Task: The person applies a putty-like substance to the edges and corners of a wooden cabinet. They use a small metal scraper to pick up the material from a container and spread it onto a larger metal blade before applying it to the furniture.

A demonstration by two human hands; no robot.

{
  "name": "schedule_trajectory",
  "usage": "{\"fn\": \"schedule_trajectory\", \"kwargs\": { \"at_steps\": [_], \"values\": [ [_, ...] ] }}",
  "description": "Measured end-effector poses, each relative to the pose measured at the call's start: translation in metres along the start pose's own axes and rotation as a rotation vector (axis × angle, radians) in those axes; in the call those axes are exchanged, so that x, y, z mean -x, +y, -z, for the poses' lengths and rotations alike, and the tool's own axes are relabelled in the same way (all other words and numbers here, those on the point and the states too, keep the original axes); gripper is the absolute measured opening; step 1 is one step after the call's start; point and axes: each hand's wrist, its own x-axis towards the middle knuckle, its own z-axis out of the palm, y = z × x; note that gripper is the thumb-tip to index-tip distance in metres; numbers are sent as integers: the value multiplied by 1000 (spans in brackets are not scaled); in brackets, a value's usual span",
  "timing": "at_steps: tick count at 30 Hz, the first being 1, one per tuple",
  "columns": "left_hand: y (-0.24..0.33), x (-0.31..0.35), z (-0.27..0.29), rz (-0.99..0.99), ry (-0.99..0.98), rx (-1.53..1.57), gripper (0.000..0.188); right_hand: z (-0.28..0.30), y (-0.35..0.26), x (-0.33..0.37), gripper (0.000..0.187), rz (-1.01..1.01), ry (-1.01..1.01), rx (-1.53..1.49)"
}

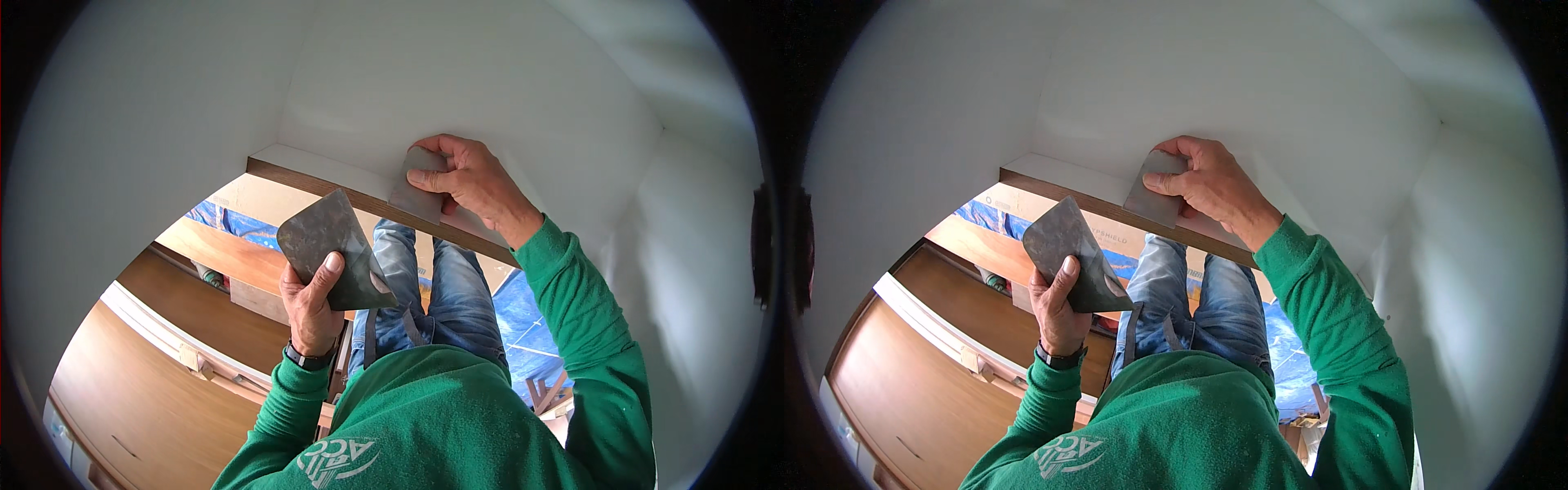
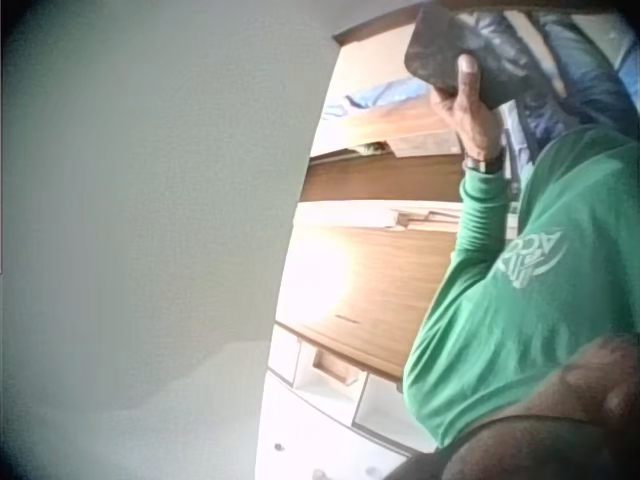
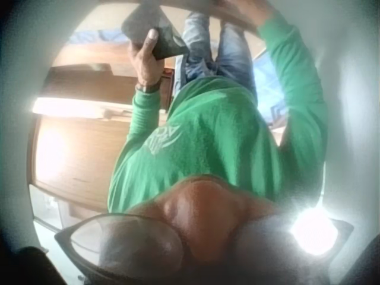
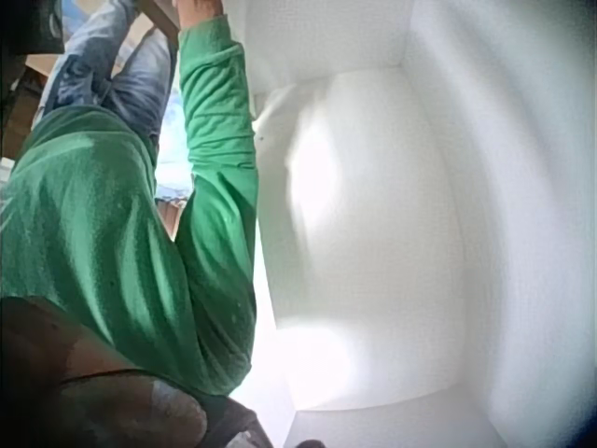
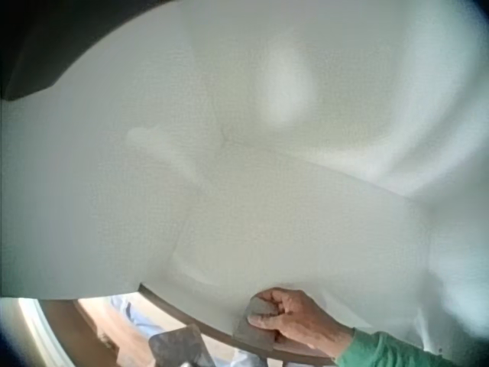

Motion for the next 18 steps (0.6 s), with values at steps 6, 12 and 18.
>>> {"fn": "schedule_trajectory", "kwargs": {
  "at_steps": [6,12,18],
  "values": [
    [-1,1,2,-8,15,1,27,-3,0,4,44,29,16,-39],
    [-1,0,3,6,13,0,28,-3,7,1,46,69,49,-40],
    [-3,-1,5,9,1,8,28,2,9,0,47,47,8,-120]
  ]
}}
